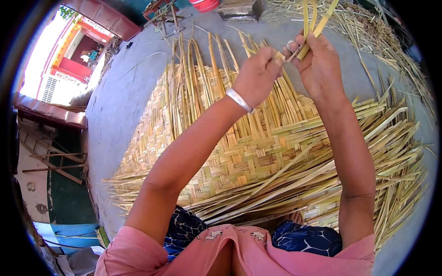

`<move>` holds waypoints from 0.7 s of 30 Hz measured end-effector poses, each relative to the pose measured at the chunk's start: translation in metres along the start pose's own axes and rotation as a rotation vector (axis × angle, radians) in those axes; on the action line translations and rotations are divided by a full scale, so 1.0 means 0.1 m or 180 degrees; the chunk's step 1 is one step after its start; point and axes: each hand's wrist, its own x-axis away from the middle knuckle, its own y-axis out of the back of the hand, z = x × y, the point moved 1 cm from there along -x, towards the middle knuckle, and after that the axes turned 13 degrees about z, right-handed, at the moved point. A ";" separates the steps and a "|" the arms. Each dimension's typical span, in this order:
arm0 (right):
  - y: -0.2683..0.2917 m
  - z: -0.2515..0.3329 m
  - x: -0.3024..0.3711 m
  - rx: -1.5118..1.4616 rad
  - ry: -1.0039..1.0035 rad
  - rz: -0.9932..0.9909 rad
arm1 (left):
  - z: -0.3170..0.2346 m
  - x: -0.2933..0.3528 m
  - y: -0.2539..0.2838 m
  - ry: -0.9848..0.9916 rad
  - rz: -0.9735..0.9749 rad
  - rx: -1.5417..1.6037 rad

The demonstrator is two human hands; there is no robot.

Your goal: The person weaves a large basket using dried palm leaves. They interlace the leaves by hand, working on the floor in a repetitive weaving motion.

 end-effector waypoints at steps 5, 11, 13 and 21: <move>-0.20 -0.06 0.06 0.0116 -0.0099 -0.0281 | -0.03 0.11 -0.02 -0.0109 -0.0266 -0.0638; -0.70 -0.15 0.32 0.0463 -0.0411 0.0046 | 0.48 -0.11 0.28 0.0401 -0.0950 -0.1036; -0.96 -0.23 0.57 0.0803 -0.0767 0.0440 | 0.40 -0.04 0.72 0.0801 -0.1089 0.0210; -0.86 -0.51 0.79 0.1707 -0.1789 0.1145 | 0.13 0.70 1.46 0.0590 0.0047 0.3264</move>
